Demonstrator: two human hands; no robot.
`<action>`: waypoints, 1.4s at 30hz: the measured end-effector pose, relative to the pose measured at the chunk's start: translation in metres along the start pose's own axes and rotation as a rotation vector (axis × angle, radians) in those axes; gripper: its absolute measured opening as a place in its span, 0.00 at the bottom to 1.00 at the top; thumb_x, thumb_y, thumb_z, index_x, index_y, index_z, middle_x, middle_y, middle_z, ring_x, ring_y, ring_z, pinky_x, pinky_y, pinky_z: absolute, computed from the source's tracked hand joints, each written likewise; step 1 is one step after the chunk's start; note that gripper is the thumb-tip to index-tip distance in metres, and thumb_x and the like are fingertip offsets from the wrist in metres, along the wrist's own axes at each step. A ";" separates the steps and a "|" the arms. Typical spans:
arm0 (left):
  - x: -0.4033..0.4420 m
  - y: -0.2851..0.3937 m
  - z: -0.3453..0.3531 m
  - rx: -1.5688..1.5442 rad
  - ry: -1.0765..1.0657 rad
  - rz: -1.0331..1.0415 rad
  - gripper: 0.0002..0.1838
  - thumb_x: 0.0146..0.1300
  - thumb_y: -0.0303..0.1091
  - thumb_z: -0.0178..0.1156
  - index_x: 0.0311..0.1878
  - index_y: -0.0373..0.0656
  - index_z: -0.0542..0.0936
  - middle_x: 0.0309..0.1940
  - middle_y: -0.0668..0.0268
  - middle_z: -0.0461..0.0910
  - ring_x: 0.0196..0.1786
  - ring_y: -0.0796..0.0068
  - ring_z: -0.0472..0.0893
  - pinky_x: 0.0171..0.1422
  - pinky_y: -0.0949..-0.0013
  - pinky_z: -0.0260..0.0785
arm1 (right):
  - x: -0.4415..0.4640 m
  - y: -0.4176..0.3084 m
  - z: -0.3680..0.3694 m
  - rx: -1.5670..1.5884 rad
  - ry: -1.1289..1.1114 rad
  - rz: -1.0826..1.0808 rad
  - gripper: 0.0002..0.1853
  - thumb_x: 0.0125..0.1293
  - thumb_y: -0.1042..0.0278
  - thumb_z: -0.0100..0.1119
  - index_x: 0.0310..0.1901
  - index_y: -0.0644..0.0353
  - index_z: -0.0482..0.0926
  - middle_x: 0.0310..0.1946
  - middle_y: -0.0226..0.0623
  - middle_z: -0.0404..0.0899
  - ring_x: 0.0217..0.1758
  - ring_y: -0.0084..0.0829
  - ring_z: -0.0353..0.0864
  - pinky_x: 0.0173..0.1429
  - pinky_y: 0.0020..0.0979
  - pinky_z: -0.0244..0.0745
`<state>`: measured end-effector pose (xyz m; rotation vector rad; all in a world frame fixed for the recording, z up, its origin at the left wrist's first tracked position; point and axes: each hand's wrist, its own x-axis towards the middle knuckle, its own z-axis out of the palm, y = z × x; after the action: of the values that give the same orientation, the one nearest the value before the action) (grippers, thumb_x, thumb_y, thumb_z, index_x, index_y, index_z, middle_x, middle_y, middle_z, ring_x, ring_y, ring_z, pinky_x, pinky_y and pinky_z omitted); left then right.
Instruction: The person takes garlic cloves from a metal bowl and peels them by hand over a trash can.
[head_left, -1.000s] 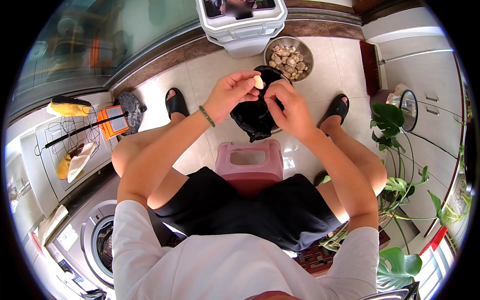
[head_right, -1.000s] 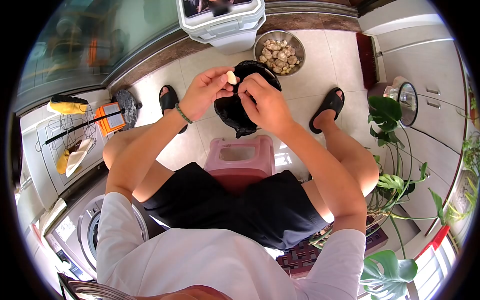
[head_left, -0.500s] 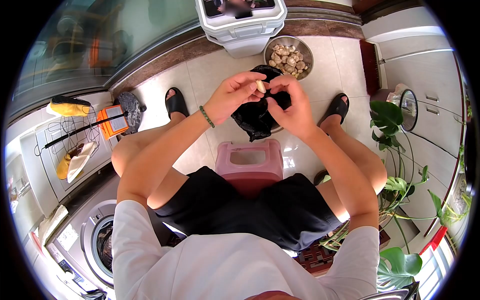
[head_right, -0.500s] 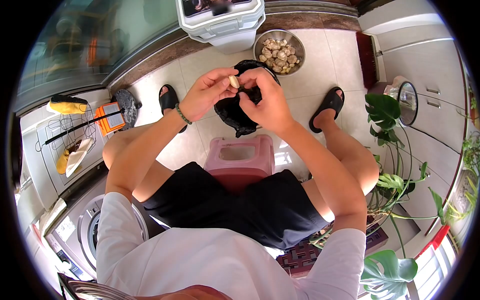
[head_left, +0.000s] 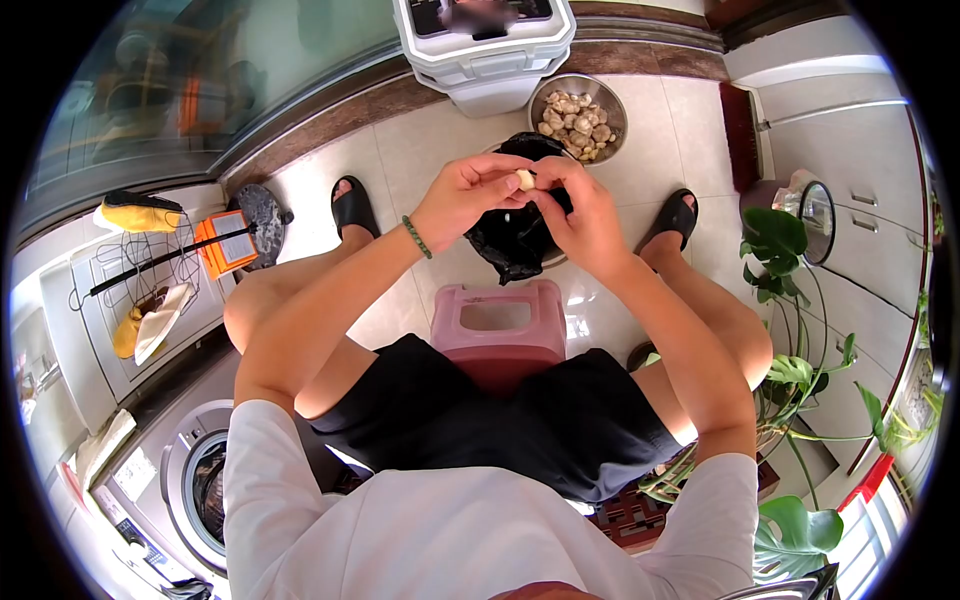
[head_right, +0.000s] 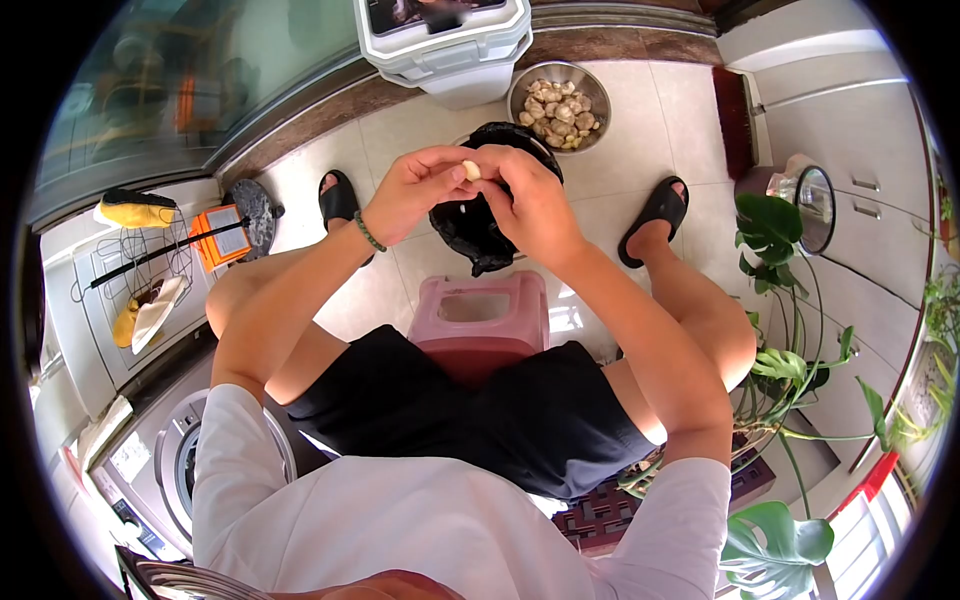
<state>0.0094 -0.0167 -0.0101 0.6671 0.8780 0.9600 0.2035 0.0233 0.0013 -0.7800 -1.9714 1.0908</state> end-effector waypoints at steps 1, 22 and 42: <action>0.000 0.000 0.000 0.000 0.000 0.001 0.15 0.73 0.30 0.55 0.59 0.37 0.77 0.50 0.64 0.81 0.53 0.75 0.81 0.60 0.70 0.77 | 0.000 0.000 -0.001 -0.016 -0.006 0.002 0.19 0.57 0.85 0.62 0.50 0.61 0.74 0.37 0.39 0.77 0.38 0.39 0.80 0.43 0.36 0.76; -0.002 -0.002 0.001 -0.034 0.035 -0.023 0.17 0.73 0.32 0.56 0.61 0.35 0.75 0.51 0.62 0.81 0.53 0.73 0.82 0.61 0.69 0.77 | -0.001 -0.004 0.001 -0.014 -0.036 0.042 0.17 0.59 0.85 0.60 0.49 0.60 0.74 0.37 0.41 0.77 0.39 0.43 0.79 0.43 0.37 0.75; -0.001 -0.005 0.002 -0.054 0.046 -0.039 0.17 0.72 0.32 0.56 0.61 0.36 0.75 0.52 0.61 0.81 0.52 0.74 0.82 0.61 0.68 0.77 | 0.002 -0.007 -0.001 0.015 -0.048 0.017 0.18 0.60 0.85 0.58 0.50 0.58 0.73 0.38 0.42 0.76 0.42 0.47 0.78 0.45 0.40 0.75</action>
<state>0.0126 -0.0201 -0.0134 0.5816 0.8998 0.9641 0.2022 0.0224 0.0084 -0.7711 -1.9977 1.1428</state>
